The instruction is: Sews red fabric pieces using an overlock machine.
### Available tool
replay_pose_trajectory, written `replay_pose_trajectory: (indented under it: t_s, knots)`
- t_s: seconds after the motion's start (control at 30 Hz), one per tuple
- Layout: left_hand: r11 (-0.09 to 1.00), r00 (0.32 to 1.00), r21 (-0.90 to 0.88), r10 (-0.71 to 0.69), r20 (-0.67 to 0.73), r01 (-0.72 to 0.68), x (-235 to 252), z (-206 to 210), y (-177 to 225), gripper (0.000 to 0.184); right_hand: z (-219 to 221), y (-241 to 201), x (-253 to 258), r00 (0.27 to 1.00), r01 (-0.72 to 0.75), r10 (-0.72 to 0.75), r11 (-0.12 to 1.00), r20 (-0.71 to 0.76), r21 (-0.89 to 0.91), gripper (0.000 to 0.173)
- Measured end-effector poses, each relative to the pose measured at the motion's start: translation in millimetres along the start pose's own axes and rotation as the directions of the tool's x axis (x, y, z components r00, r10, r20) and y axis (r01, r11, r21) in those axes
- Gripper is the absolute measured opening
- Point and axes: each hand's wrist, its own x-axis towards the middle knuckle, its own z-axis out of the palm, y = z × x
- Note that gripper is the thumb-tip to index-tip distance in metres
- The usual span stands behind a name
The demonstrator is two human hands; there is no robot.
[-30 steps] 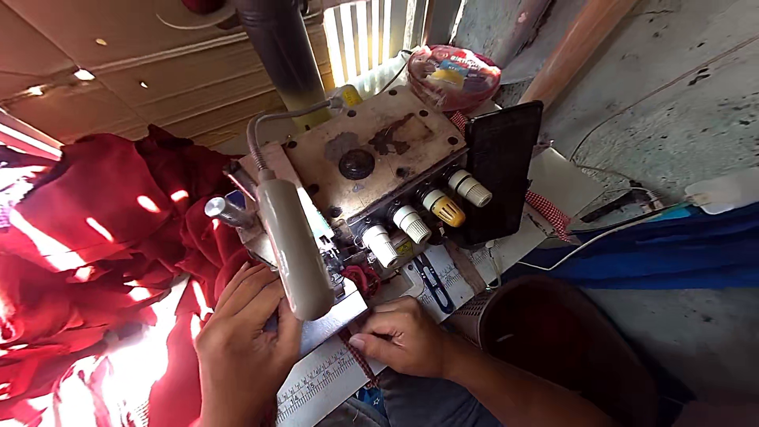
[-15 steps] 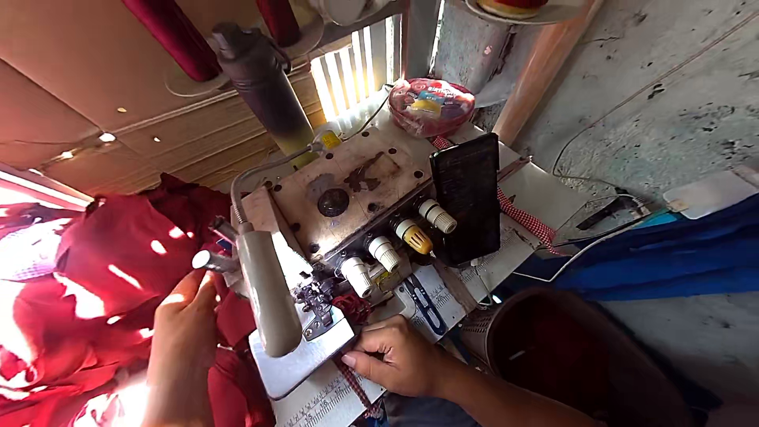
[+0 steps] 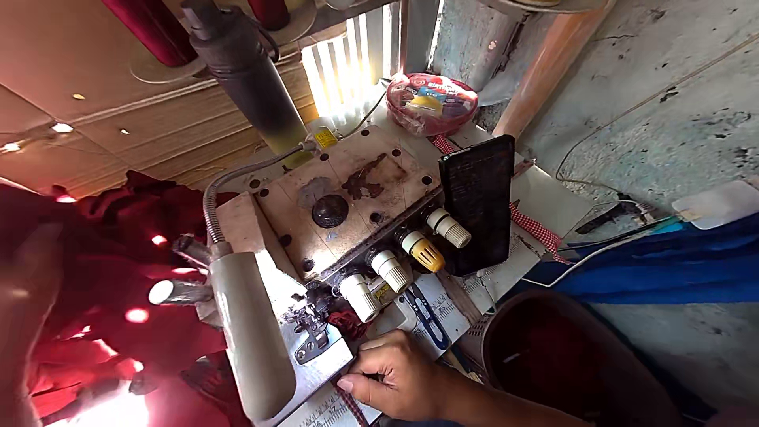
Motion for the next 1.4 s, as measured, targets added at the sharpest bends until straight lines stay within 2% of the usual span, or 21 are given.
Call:
replay_pose_trajectory:
  t_s: [0.1, 0.23, 0.27, 0.3, 0.33, 0.37, 0.4, 0.47, 0.53, 0.57, 0.73, 0.93, 1.03, 1.2, 1.4]
  knots:
    - [0.995, 0.989, 0.073, -0.071, 0.129, 0.062, 32, 3, -20, 0.054, 1, 0, 0, 1.0, 0.001, -0.001, 1.0, -0.013, 0.005, 0.038]
    - [0.999, 0.999, 0.048, 0.012, 0.044, -0.015, 23, -2, -30, 0.053, 1, 0, 0, 1.0, -0.004, 0.004, 1.0, -0.019, 0.001, 0.037]
    - [0.997, 0.998, 0.048, 0.066, 0.0, -0.066, 11, -6, -37, 0.054, 1, 1, 0, 1.0, -0.009, 0.009, 1.0, -0.019, -0.004, 0.037]
    - [0.978, 0.982, 0.116, 0.179, -0.057, -0.172, -2, -11, -52, 0.054, 1, 1, 0, 1.0, -0.014, 0.014, 1.0, -0.02, -0.012, 0.036]
    - [0.923, 0.934, 0.245, 0.334, -0.13, -0.296, -17, -14, -71, 0.053, 2, 1, 0, 1.0, -0.02, 0.02, 1.0, -0.02, -0.017, 0.036]
    - [0.983, 0.99, 0.179, 0.05, -0.131, -0.026, -46, -22, -40, 0.049, 2, 2, 1, 1.0, -0.021, 0.02, 1.0, -0.022, -0.015, 0.037]
    - [0.993, 0.985, 0.122, 0.016, -0.17, 0.005, -70, -26, -33, 0.046, 2, 2, 2, 1.0, -0.021, 0.021, 1.0, -0.024, -0.013, 0.036]
    - [1.0, 0.993, 0.013, 0.022, -0.114, -0.02, -134, -36, -21, 0.042, 0, 0, 2, 0.999, -0.042, 0.042, 0.999, -0.019, -0.013, 0.036]
    - [0.998, 0.998, -0.036, -0.048, -0.036, 0.047, -195, -34, -3, 0.036, 0, -1, 2, 0.998, -0.053, 0.052, 0.999, -0.025, -0.011, 0.035]
    - [0.994, 0.996, -0.058, -0.088, 0.031, 0.09, -220, -31, 5, 0.04, 0, 0, 3, 0.998, -0.059, 0.058, 0.998, -0.03, -0.018, 0.036]
    - [0.986, 0.992, -0.156, -0.038, 0.121, 0.056, -292, 13, -5, 0.035, -1, 2, 0, 0.995, -0.096, 0.095, 0.993, -0.008, -0.066, 0.033]
    - [0.986, 0.997, -0.154, -0.055, 0.053, 0.063, -305, 33, -13, 0.036, -2, -2, 2, 0.99, -0.137, 0.136, 0.989, -0.022, -0.046, 0.029]
    - [0.976, 0.995, -0.218, 0.006, 0.1, 0.015, -308, 24, -20, 0.044, 0, -4, 3, 0.989, -0.143, 0.142, 0.989, -0.039, -0.029, 0.027]
    - [0.963, 0.99, -0.266, 0.075, 0.12, -0.041, -312, 24, -33, 0.024, 2, -6, 3, 0.987, -0.157, 0.156, 0.987, -0.046, -0.019, 0.026]
    - [0.975, 0.986, -0.193, 0.133, 0.098, -0.112, -312, 21, -28, 0.024, 3, -4, 2, 0.989, -0.142, 0.142, 0.99, -0.045, 0.003, 0.026]
